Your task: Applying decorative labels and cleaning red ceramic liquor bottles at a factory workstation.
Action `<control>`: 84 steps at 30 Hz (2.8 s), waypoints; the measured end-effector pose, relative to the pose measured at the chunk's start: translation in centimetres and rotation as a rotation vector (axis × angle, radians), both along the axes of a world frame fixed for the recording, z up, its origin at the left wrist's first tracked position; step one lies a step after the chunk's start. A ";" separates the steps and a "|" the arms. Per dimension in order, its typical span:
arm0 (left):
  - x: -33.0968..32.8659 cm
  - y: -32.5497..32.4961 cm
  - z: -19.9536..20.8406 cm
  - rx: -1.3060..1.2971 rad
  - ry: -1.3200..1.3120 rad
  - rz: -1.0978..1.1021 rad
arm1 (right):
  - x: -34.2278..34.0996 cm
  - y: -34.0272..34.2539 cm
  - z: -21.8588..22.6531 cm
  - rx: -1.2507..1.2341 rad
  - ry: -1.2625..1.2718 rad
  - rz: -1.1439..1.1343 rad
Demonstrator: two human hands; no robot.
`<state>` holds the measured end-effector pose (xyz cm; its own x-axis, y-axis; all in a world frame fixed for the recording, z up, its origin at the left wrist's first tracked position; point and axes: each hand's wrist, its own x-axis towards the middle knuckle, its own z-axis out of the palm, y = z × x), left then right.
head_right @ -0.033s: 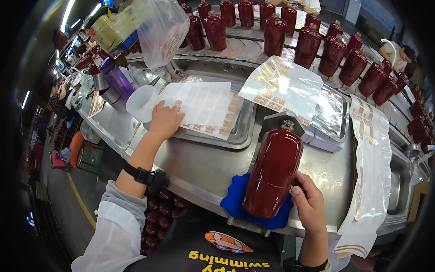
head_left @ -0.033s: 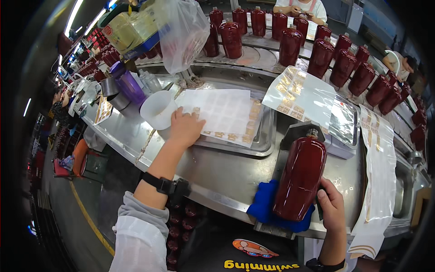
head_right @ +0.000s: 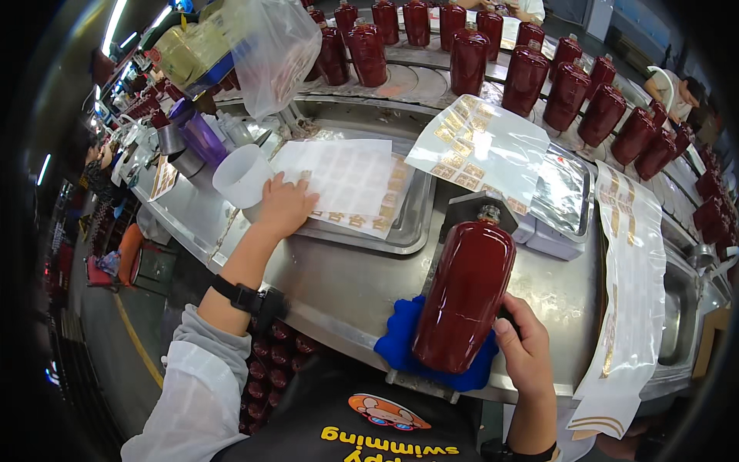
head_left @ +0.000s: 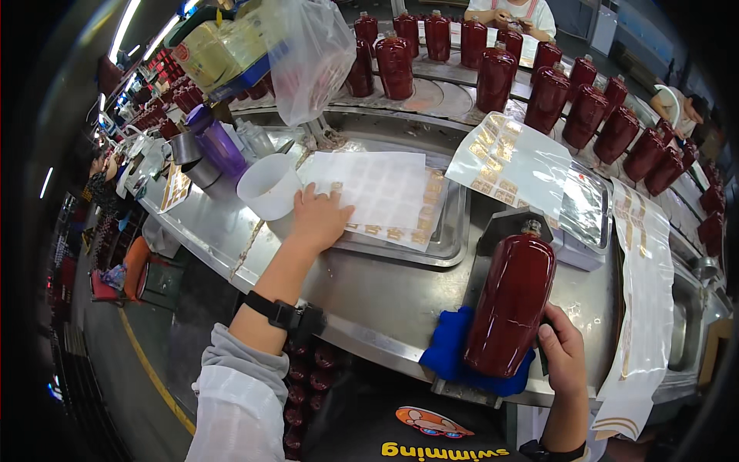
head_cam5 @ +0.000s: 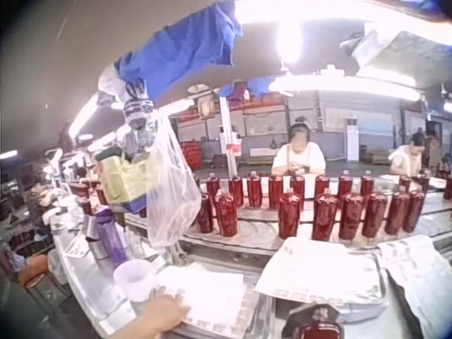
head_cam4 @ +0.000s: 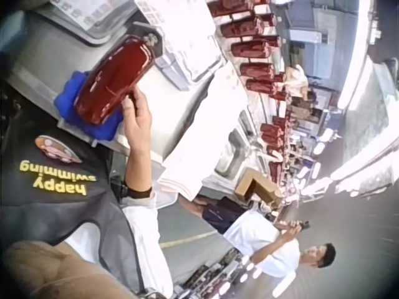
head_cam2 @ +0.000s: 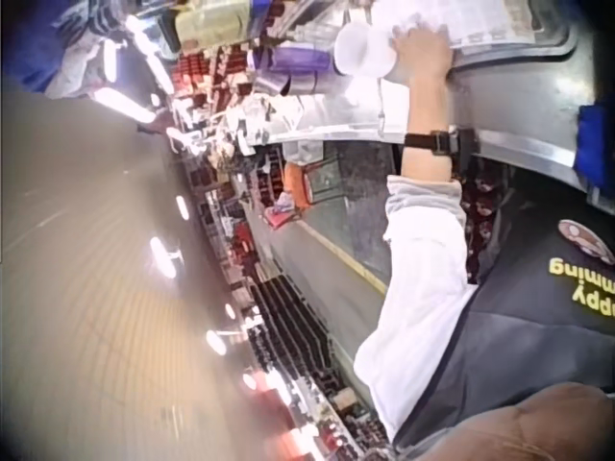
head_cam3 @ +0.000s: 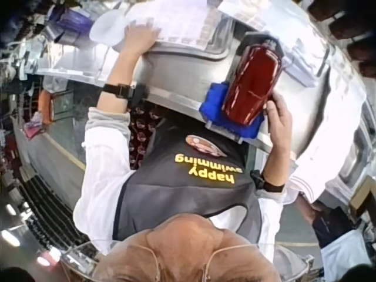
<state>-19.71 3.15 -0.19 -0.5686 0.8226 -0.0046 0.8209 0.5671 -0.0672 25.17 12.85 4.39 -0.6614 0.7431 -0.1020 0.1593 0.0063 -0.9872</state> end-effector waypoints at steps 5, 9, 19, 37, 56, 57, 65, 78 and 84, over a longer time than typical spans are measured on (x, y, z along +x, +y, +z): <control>0.9 2.8 -1.1 -0.018 -0.143 -0.092 | -0.1 0.0 -0.2 0.035 -0.041 0.004; -0.8 5.6 -1.0 0.096 -0.257 -0.205 | -0.1 0.1 -0.1 0.021 -0.039 0.018; -4.4 11.7 -0.7 0.240 -0.159 -0.080 | -0.1 0.2 0.7 0.105 -0.088 0.050; 3.3 7.4 6.4 0.872 -0.617 -0.330 | -1.5 1.4 6.4 0.765 -0.063 -0.120; 22.0 -2.7 6.1 0.537 -0.698 -0.751 | -0.7 3.7 8.9 0.705 -0.033 -0.025; 22.6 -3.2 5.2 0.483 -0.691 -0.740 | -0.1 4.6 8.9 0.692 -0.051 -0.037; 22.9 -2.7 0.5 0.595 -0.543 -0.725 | -1.4 20.6 4.7 0.790 -0.352 -0.246; 21.9 -2.3 -0.6 0.577 -0.687 -0.735 | -6.7 23.6 1.8 1.215 -0.676 -0.203; 21.3 -2.3 -0.6 0.571 -0.664 -0.753 | -4.1 12.8 10.2 1.170 -0.286 0.029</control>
